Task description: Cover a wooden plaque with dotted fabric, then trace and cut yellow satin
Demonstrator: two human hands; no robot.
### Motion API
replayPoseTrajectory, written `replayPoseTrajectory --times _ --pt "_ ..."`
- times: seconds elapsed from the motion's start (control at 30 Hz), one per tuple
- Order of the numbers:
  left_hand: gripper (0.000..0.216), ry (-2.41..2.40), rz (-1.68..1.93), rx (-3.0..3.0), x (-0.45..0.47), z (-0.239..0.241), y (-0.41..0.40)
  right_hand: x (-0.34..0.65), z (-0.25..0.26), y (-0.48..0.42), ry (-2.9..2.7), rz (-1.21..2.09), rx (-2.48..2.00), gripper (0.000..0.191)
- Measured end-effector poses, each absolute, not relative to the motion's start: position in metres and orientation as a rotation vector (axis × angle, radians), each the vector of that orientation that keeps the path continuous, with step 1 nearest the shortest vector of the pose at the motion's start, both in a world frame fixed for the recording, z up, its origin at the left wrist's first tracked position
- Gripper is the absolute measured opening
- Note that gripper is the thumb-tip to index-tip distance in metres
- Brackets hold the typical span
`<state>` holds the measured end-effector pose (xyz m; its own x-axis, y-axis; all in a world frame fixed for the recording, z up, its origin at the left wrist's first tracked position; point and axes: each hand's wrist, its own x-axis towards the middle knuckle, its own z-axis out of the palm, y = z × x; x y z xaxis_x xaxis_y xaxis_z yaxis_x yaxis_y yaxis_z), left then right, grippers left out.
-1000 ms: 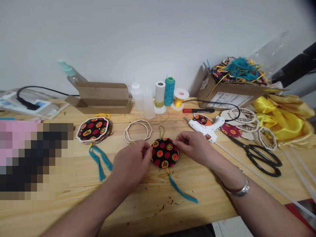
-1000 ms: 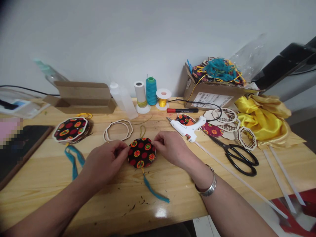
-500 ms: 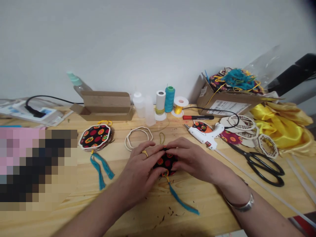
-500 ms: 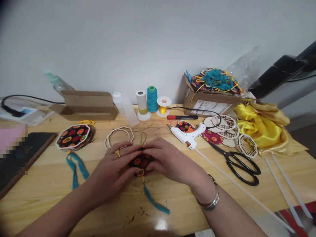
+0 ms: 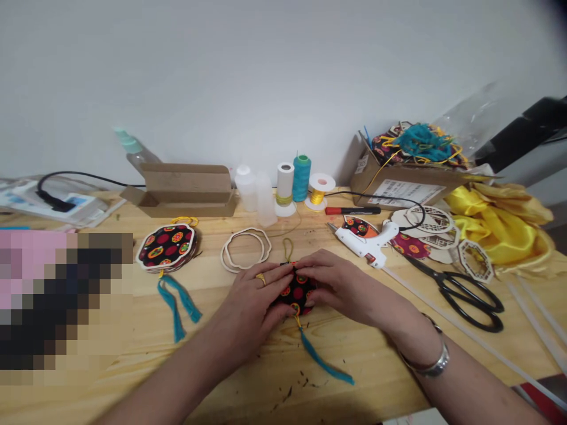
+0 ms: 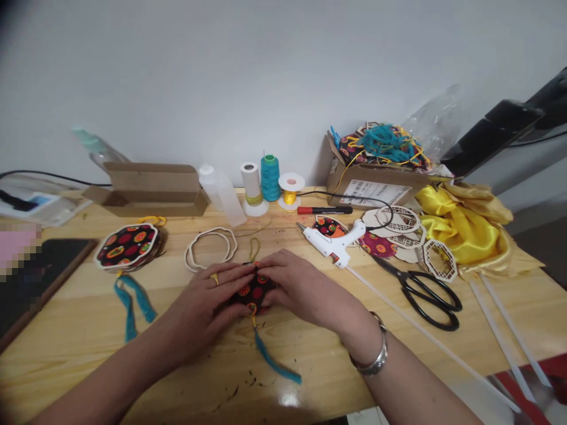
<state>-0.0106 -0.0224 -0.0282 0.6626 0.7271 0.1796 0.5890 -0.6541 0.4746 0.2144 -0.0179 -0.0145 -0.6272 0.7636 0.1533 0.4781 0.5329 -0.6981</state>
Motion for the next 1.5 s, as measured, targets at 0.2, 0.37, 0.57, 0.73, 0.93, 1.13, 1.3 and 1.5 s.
replayPoseTrajectory --times 0.2,0.37,0.57,0.73,0.93,1.13,1.3,1.5 --pt "0.037 1.033 0.472 2.474 -0.011 -0.026 -0.021 0.214 -0.014 -0.017 -2.310 0.904 -0.971 0.027" --pt "0.035 1.083 0.500 2.507 -0.013 -0.024 -0.021 0.215 -0.015 -0.018 -2.330 0.887 -0.970 0.030" --pt "0.028 1.218 0.527 2.592 -0.019 -0.025 -0.020 0.216 -0.014 -0.019 -2.328 0.885 -0.973 0.031" --pt "0.027 1.248 0.503 2.588 -0.020 -0.024 -0.020 0.215 -0.014 -0.018 -2.319 0.907 -1.000 0.032" --pt "0.024 1.206 0.500 2.488 -0.017 -0.018 -0.020 0.214 -0.012 -0.022 -2.369 0.897 -1.070 0.032" --pt "0.026 1.205 0.485 2.410 -0.016 -0.013 -0.022 0.213 -0.010 -0.022 -2.386 0.917 -1.064 0.029" --pt "0.027 1.204 0.493 2.372 -0.016 -0.012 -0.023 0.212 -0.008 -0.023 -2.383 0.925 -1.076 0.029" --pt "0.025 1.194 0.492 2.387 -0.016 -0.014 -0.022 0.214 -0.011 -0.023 -2.393 0.924 -1.064 0.031"
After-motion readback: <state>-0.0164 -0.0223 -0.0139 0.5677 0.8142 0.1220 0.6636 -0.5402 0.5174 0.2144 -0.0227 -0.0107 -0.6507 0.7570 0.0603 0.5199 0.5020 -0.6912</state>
